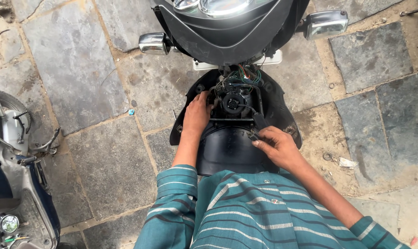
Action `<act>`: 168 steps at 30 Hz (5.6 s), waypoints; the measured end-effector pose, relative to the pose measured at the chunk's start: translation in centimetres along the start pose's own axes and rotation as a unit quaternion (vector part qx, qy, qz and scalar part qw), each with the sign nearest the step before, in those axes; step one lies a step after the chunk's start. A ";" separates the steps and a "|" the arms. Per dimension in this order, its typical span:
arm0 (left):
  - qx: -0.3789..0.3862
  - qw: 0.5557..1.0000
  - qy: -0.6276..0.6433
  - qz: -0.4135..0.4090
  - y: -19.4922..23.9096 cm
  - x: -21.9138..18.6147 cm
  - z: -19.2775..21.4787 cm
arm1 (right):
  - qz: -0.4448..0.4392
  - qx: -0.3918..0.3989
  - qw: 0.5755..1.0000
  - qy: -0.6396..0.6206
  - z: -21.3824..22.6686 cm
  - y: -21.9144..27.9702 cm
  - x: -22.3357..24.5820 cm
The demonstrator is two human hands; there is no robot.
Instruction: The person removes a black plastic cover from the front of a motorcycle, revealing the internal wiring and components. They then open a cardboard box to retrieve a new part, which they proceed to install into the motorcycle's front assembly by hand, connecting it to the existing wiring.
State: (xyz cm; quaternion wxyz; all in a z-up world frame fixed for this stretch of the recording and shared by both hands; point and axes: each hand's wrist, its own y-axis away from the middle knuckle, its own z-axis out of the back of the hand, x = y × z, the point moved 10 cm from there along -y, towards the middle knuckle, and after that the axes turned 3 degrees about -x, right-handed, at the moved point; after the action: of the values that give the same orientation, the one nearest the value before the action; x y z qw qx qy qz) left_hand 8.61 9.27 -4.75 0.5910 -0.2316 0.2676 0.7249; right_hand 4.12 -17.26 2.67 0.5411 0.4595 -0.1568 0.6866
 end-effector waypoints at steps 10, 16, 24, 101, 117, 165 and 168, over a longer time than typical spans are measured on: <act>-0.073 0.997 0.019 0.013 2.0 -1.4 1.8 | -0.009 0.008 1.000 0.002 -0.2 0.0 -0.1; -0.074 0.991 -0.019 0.109 4.2 1.0 -0.2 | -0.023 0.017 1.000 -0.005 -0.4 0.0 0.0; -0.149 0.988 -0.018 0.047 5.8 -0.2 -0.4 | -0.045 0.029 0.999 -0.001 -0.6 0.1 -0.5; -0.187 0.979 0.073 0.018 7.6 -2.5 2.0 | 0.067 -0.085 0.994 0.012 -0.3 -1.2 2.1; -0.100 0.994 -0.034 0.031 5.0 -2.5 -0.4 | -0.066 -0.011 0.998 -0.023 -1.5 -1.3 0.4; 0.095 0.856 0.470 0.192 -4.8 -2.2 -4.6 | 0.201 -0.197 0.948 0.147 1.2 -8.2 10.8; 0.105 0.841 0.489 0.204 -4.4 -2.3 -4.6 | 0.188 -0.192 0.953 0.140 1.0 -8.1 10.6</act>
State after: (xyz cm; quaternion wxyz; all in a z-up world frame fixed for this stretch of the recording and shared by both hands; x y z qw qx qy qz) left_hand 13.45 5.26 -7.23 0.2425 -0.4327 0.6378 0.5892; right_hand 11.89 -8.70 9.39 0.4967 0.2086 -0.2920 0.7902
